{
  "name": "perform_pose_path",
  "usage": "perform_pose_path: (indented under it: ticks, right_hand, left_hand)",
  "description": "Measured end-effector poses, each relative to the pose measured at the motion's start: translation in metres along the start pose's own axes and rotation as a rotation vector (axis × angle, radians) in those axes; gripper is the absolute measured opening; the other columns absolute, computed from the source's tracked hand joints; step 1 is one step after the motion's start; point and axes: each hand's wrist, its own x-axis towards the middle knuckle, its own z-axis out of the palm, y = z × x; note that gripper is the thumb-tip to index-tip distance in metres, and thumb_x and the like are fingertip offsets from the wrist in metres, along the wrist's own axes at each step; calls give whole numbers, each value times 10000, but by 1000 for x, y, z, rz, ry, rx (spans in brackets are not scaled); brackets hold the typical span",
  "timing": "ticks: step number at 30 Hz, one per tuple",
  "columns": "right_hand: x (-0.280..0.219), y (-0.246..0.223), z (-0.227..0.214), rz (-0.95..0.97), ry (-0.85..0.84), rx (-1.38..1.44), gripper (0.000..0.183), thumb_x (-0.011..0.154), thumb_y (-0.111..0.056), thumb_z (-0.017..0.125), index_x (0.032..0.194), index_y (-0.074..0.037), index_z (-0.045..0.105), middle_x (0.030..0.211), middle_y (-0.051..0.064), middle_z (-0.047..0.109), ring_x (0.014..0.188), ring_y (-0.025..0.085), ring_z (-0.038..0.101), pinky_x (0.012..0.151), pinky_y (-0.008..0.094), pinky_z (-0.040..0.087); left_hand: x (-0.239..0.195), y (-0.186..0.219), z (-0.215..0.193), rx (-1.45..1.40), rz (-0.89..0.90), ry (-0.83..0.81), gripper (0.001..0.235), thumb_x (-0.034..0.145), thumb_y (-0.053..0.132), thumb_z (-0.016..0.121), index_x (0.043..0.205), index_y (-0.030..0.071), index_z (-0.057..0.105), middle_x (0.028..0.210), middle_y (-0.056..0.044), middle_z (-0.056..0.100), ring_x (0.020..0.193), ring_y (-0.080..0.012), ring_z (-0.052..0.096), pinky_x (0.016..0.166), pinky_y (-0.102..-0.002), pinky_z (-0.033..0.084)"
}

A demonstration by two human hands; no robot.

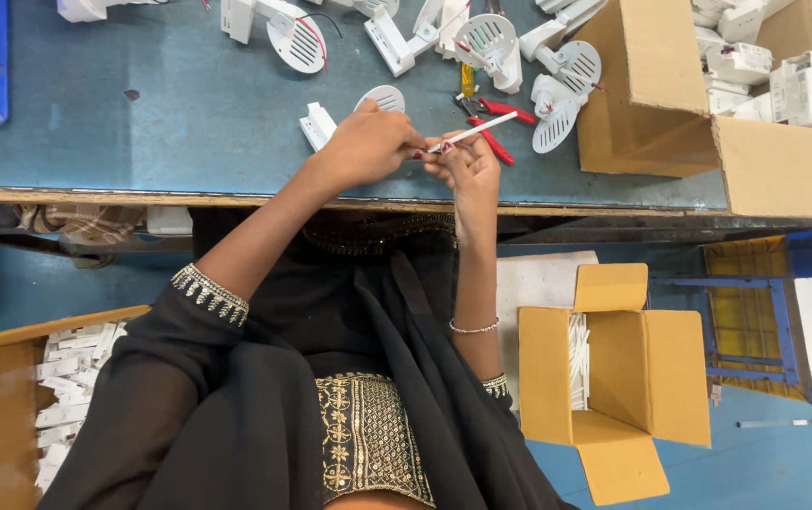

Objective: The person assembles white plastic electronic components at a workbench. They insert small white cylindrical parts into the components, use pliers to trim wires, and place the finished units into a cardboard box.

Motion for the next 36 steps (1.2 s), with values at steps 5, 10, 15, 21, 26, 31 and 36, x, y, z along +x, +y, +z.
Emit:
perform_pose_path:
  ticks: [5, 10, 15, 21, 26, 31, 36]
  right_hand:
    - [-5, -11, 4, -38, -8, -43, 161, 1037, -77, 632, 1144, 32, 582, 1109, 221, 729, 944, 212, 740, 846, 296, 618]
    - [-4, -8, 4, -31, 19, -7, 183, 1018, -79, 646, 1151, 37, 597, 1114, 225, 733, 946, 205, 742, 810, 291, 609]
    - [5, 5, 1, -59, 82, 94, 221, 1005, -102, 685, 1160, 36, 609, 1112, 245, 733, 964, 199, 730, 828, 288, 593]
    - [10, 16, -3, -46, 180, 222, 215, 996, -126, 705, 1120, 24, 614, 1119, 229, 718, 944, 211, 730, 872, 319, 613]
    - [7, 12, -2, -3, 185, 162, 229, 974, -186, 720, 1090, -17, 620, 1117, 192, 730, 945, 207, 741, 813, 314, 603]
    - [7, 13, 5, 20, 186, 136, 227, 963, -201, 743, 1072, -36, 630, 1071, 176, 744, 908, 189, 729, 754, 300, 566]
    - [7, 21, 5, 14, 170, 101, 185, 991, -169, 738, 1043, -31, 627, 1026, 180, 748, 868, 180, 708, 738, 285, 546]
  left_hand:
    - [3, 2, -6, -9, -38, -47, 212, 905, 248, 705, 1066, 162, 812, 920, -104, 761, 890, -332, 644, 926, -435, 440]
    - [8, -1, -14, -201, -20, -62, 211, 842, 196, 750, 1025, 109, 811, 800, -133, 729, 724, -297, 675, 693, -392, 512]
    - [13, 0, -23, -378, -115, -142, 176, 865, 184, 713, 981, 84, 799, 627, -89, 704, 575, -202, 668, 620, -340, 509]
    - [10, 4, -26, -382, -105, -140, 176, 883, 177, 677, 956, 80, 805, 592, -79, 660, 548, -198, 612, 589, -353, 485]
    - [9, 5, -27, -378, -123, -156, 174, 884, 180, 675, 946, 82, 804, 566, -90, 623, 526, -208, 575, 571, -370, 462]
    - [9, 4, -26, -380, -112, -144, 184, 898, 208, 696, 926, 51, 787, 573, -90, 630, 526, -209, 573, 568, -374, 454]
    - [8, 3, -26, -376, -89, -127, 182, 882, 193, 699, 987, 77, 794, 577, -110, 636, 511, -214, 576, 546, -373, 457]
